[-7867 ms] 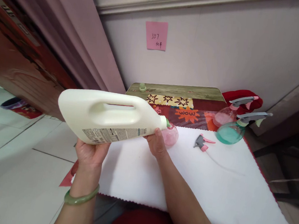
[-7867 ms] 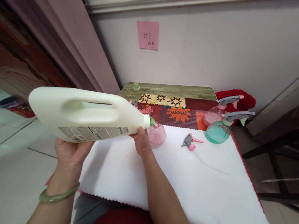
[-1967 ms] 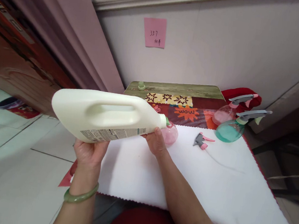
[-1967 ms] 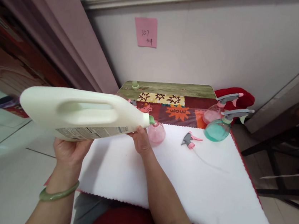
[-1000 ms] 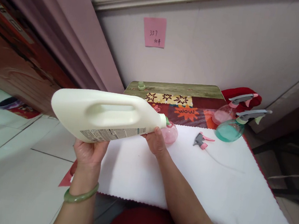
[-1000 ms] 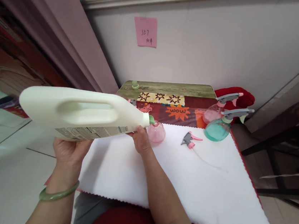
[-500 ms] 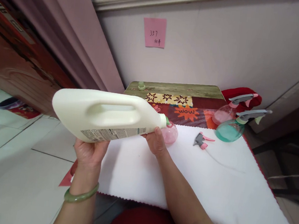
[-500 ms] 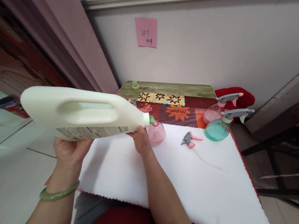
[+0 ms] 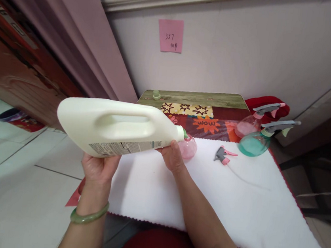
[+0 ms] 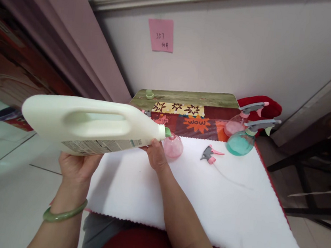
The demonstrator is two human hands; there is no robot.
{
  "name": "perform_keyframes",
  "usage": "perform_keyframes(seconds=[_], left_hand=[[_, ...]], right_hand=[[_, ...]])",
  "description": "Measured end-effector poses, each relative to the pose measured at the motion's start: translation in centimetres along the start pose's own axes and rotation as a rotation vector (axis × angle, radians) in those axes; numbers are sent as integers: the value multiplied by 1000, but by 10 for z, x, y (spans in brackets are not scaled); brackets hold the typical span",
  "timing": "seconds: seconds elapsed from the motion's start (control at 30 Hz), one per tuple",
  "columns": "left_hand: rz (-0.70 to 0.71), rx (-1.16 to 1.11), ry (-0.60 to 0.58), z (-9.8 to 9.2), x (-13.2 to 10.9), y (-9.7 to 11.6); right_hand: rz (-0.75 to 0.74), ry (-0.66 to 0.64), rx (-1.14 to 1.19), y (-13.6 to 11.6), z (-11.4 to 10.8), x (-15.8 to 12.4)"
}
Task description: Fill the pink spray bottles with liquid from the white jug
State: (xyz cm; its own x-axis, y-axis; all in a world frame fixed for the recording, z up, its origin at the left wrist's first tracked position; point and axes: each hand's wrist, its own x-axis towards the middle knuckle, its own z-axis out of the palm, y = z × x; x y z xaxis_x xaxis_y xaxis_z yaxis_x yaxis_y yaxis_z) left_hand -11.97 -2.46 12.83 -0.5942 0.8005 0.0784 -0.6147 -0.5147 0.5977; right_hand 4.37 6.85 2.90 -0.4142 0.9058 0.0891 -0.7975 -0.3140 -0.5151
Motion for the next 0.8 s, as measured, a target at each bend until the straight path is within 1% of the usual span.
perform_keyframes(seconds=[0.17,0.5,0.8], left_hand=[[2,-11,38,2,-1,0],[1,-13,8,2,0,0],[10,-39,39,4,-1,-1]], right_hand=[[-4,-2,19,0,0,0],[-5,-20,19,-1,0,0],[-6,-25,15,0,-1,1]])
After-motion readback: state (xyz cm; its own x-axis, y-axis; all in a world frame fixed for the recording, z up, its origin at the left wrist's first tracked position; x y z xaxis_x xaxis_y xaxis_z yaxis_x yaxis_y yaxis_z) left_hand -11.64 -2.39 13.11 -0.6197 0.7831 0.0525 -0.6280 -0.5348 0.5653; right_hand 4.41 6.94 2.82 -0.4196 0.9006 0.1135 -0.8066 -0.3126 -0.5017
